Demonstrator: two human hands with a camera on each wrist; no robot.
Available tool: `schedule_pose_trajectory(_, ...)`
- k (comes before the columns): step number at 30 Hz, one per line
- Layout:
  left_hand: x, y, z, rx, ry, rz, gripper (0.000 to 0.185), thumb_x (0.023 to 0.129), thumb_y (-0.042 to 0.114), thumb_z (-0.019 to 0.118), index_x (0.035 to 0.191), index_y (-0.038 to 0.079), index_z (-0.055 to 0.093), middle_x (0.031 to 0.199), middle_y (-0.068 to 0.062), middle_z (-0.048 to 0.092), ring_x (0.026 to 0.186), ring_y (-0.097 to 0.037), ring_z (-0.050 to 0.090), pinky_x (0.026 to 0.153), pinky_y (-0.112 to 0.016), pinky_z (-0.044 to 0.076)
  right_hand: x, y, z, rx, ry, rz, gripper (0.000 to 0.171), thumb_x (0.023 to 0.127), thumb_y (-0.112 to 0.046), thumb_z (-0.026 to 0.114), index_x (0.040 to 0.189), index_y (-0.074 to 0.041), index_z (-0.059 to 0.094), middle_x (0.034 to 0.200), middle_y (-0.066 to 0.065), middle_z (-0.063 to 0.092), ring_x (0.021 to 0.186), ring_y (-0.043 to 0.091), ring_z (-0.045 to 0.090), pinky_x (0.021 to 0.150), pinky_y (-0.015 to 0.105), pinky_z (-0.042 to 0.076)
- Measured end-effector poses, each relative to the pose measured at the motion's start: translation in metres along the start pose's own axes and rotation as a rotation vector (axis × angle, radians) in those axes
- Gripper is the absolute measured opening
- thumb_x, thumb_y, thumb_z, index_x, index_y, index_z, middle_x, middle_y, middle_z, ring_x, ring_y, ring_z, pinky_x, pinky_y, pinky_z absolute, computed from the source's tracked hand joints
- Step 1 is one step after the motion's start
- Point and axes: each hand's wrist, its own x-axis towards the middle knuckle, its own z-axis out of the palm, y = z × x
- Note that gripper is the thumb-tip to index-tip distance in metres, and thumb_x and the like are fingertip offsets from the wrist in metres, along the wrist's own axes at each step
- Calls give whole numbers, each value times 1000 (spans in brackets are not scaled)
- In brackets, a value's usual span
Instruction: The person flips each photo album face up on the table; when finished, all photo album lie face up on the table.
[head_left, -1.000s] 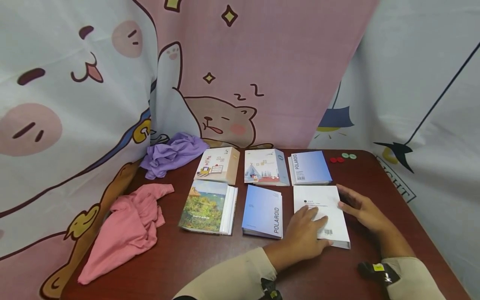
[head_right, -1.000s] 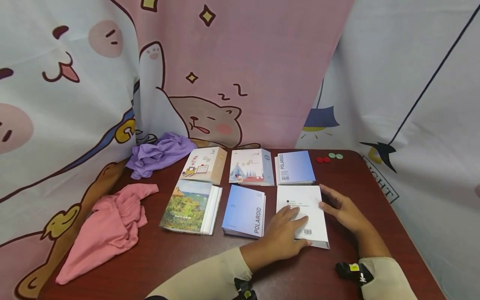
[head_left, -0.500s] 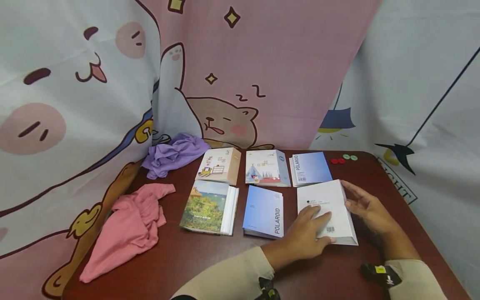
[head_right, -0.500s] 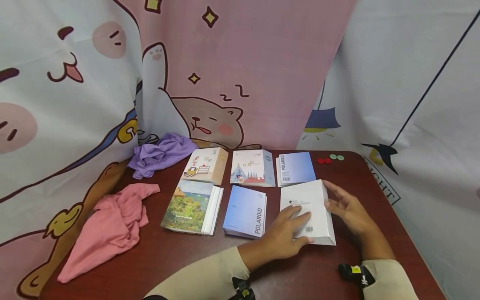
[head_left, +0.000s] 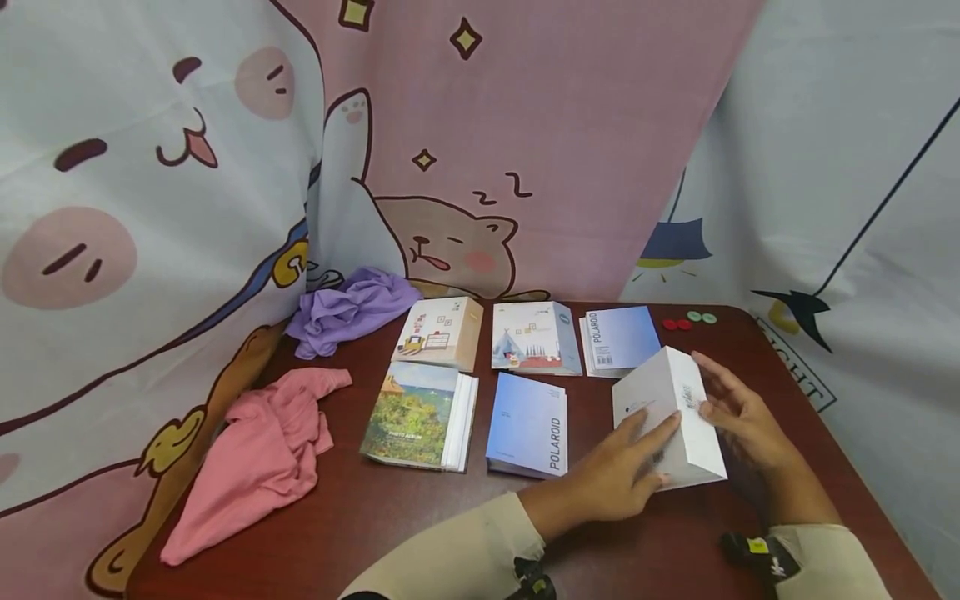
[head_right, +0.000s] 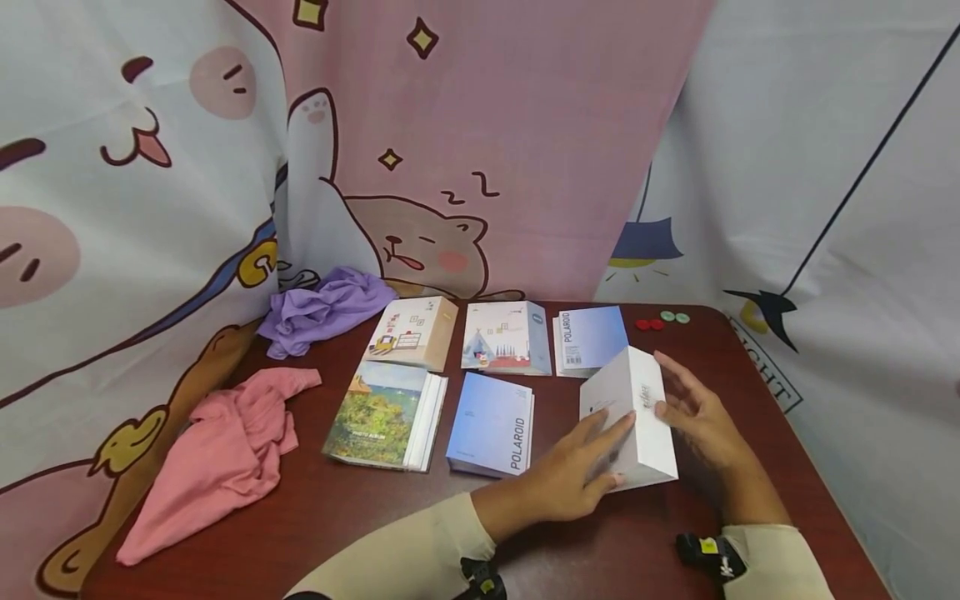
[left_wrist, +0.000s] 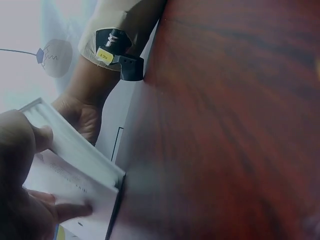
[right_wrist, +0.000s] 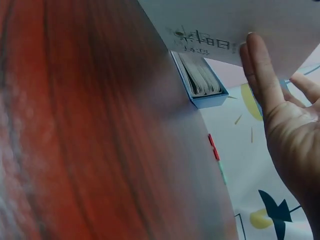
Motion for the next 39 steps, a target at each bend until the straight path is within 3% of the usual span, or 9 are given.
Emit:
schedule_pose_trajectory(8, 0, -2, -3, -194, 110, 44, 90, 104, 24, 74, 176, 12, 21, 170, -26, 41, 157, -29, 49, 126, -29, 43, 2, -4, 1, 67, -96, -92, 78, 110, 3, 57, 174, -1, 13, 166, -4, 49, 137, 9, 65, 92, 30, 66)
schedule_pose_trajectory(13, 2, -4, -4, -295, 147, 27, 100, 97, 14, 82, 174, 6, 18, 176, -21, 33, 162, -26, 40, 131, -30, 36, 6, -5, 6, -204, -73, -38, 94, 96, 14, 70, 175, -6, 23, 157, -7, 58, 128, 8, 64, 91, 26, 63)
schedule_pose_trajectory(16, 1, -4, -3, -323, 139, -13, 102, 97, 14, 83, 175, 7, 17, 178, -20, 28, 162, -24, 39, 129, -27, 38, 8, -4, 10, -351, -59, -1, 103, 90, 14, 76, 175, -14, 25, 170, -6, 47, 137, 2, 56, 95, 22, 59)
schedule_pose_trajectory(22, -3, -8, -8, -474, 86, -107, 104, 94, 10, 85, 175, 8, 20, 180, -21, 14, 155, -22, 42, 104, -8, 48, 7, 0, 14, -397, -121, 45, 101, 94, 9, 77, 176, -15, 23, 181, -11, 27, 142, -14, 42, 99, 20, 54)
schedule_pose_trajectory(25, -5, -11, -12, -472, 79, -143, 108, 89, 20, 92, 174, 9, 26, 180, -22, 14, 159, -25, 39, 114, -18, 48, 7, 1, 18, -456, -133, 72, 98, 95, 3, 78, 175, -16, 27, 180, -7, 29, 141, -15, 40, 100, 32, 59)
schedule_pose_trajectory(28, -7, -12, -14, -415, 65, -178, 111, 86, 37, 93, 173, 11, 30, 180, -24, 18, 163, -32, 34, 123, -30, 44, 8, 2, 21, -543, -124, 105, 96, 93, -6, 83, 173, -17, 33, 182, 13, 27, 159, 16, 39, 111, 69, 51)
schedule_pose_trajectory(31, -7, -13, -14, -354, 38, -205, 105, 91, 46, 87, 173, 11, 32, 178, -29, 24, 162, -35, 37, 123, -34, 45, 8, 2, 24, -628, -115, 148, 94, 89, -17, 87, 170, -16, 39, 178, 29, 26, 159, 55, 29, 105, 93, 33)
schedule_pose_trajectory(32, -7, -13, -14, -336, 29, -207, 103, 92, 47, 85, 173, 10, 32, 177, -30, 26, 161, -36, 40, 122, -33, 47, 8, 3, 25, -646, -111, 161, 94, 88, -19, 88, 169, -15, 41, 177, 31, 26, 154, 64, 30, 104, 93, 32)
schedule_pose_trajectory(39, -11, -18, -18, -307, -12, -220, 100, 93, 39, 84, 170, 1, 33, 173, -23, 40, 149, -24, 53, 111, -21, 50, 9, 8, 29, -709, -97, 220, 94, 86, -30, 92, 167, -15, 46, 176, 30, 27, 154, 67, 30, 107, 92, 32)
